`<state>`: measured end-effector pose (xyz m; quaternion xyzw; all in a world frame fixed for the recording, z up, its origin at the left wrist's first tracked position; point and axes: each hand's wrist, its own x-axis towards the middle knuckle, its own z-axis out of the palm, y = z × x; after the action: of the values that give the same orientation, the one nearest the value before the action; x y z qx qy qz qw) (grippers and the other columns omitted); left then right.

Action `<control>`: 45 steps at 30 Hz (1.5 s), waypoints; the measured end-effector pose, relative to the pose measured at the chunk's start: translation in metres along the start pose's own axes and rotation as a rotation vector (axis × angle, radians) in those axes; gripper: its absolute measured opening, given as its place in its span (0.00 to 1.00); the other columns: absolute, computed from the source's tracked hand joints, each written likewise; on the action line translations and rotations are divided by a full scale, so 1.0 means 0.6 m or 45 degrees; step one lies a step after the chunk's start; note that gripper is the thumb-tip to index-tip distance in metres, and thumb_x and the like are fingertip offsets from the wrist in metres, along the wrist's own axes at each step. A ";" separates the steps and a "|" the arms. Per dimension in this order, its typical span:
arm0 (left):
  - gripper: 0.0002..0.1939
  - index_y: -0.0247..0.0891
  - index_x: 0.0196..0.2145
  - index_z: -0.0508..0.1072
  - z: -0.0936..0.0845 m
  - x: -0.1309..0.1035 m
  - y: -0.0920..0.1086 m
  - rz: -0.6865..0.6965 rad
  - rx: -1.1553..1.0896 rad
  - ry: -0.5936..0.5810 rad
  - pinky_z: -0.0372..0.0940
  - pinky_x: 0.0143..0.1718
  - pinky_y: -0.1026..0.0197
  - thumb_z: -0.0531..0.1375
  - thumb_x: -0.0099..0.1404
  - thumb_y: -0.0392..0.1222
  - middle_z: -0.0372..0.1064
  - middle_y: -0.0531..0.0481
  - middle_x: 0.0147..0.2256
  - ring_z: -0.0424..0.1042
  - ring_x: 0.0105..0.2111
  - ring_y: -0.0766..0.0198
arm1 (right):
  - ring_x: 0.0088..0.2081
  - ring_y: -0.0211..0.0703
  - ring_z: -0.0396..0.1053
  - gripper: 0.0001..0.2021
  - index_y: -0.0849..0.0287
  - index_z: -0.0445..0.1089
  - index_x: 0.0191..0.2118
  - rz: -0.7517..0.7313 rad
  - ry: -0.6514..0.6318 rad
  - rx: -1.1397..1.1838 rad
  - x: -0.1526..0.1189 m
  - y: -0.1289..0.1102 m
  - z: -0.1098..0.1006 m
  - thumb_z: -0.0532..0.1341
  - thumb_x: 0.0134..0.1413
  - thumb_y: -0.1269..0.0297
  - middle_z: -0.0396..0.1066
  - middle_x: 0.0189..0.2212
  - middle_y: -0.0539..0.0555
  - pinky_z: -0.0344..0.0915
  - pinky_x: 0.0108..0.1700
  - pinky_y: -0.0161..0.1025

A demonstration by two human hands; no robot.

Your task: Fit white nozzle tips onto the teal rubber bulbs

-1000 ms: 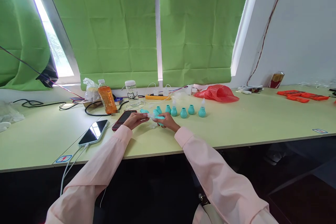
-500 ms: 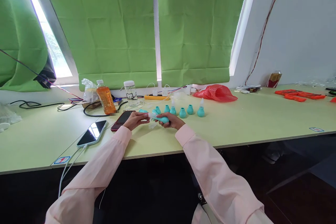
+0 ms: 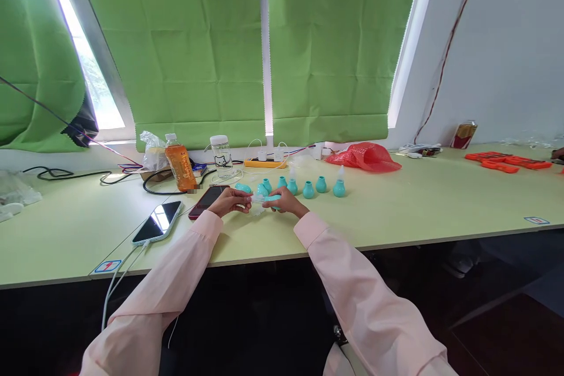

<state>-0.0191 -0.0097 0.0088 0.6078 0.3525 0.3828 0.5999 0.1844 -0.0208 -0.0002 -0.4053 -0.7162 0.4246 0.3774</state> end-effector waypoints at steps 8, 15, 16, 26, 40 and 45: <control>0.14 0.26 0.28 0.73 -0.001 0.000 -0.001 0.040 -0.037 -0.020 0.68 0.26 0.61 0.68 0.43 0.36 0.70 0.45 0.20 0.69 0.20 0.65 | 0.19 0.32 0.57 0.10 0.61 0.70 0.20 -0.175 0.202 -0.107 0.002 0.005 0.006 0.67 0.25 0.62 0.64 0.15 0.46 0.53 0.22 0.31; 0.10 0.27 0.27 0.72 0.002 0.000 0.000 0.090 -0.201 -0.011 0.68 0.28 0.62 0.66 0.46 0.36 0.71 0.46 0.21 0.70 0.22 0.65 | 0.13 0.27 0.49 0.14 0.64 0.67 0.20 -0.116 0.099 0.055 -0.002 -0.004 0.013 0.65 0.31 0.56 0.60 0.12 0.46 0.45 0.14 0.30; 0.09 0.27 0.27 0.72 0.003 0.000 0.000 0.088 -0.222 -0.003 0.68 0.28 0.62 0.65 0.47 0.35 0.71 0.46 0.21 0.70 0.22 0.65 | 0.12 0.27 0.49 0.15 0.64 0.67 0.20 -0.098 0.083 0.089 -0.002 -0.004 0.014 0.65 0.31 0.56 0.60 0.12 0.46 0.44 0.14 0.30; 0.03 0.28 0.24 0.72 0.008 0.001 -0.005 0.069 -0.349 0.050 0.67 0.27 0.62 0.63 0.50 0.32 0.70 0.46 0.19 0.70 0.20 0.65 | 0.14 0.26 0.48 0.14 0.63 0.66 0.24 0.105 -0.131 0.402 0.000 -0.003 0.017 0.63 0.36 0.57 0.57 0.14 0.46 0.40 0.13 0.28; 0.08 0.28 0.25 0.70 0.006 -0.001 -0.005 0.068 -0.261 -0.012 0.68 0.26 0.62 0.64 0.48 0.35 0.70 0.46 0.20 0.70 0.21 0.65 | 0.12 0.24 0.43 0.10 0.61 0.64 0.26 0.303 -0.346 0.548 0.003 0.005 0.013 0.59 0.43 0.58 0.56 0.15 0.45 0.39 0.12 0.28; 0.09 0.28 0.26 0.70 0.008 -0.004 -0.001 0.069 -0.227 -0.032 0.68 0.27 0.61 0.65 0.48 0.36 0.70 0.46 0.20 0.70 0.22 0.65 | 0.13 0.25 0.44 0.09 0.61 0.66 0.25 0.231 -0.288 0.506 0.002 0.005 0.014 0.61 0.42 0.59 0.56 0.15 0.46 0.39 0.13 0.29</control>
<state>-0.0160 -0.0141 0.0084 0.5662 0.2929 0.4209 0.6453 0.1772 -0.0216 -0.0058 -0.3355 -0.6170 0.6321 0.3274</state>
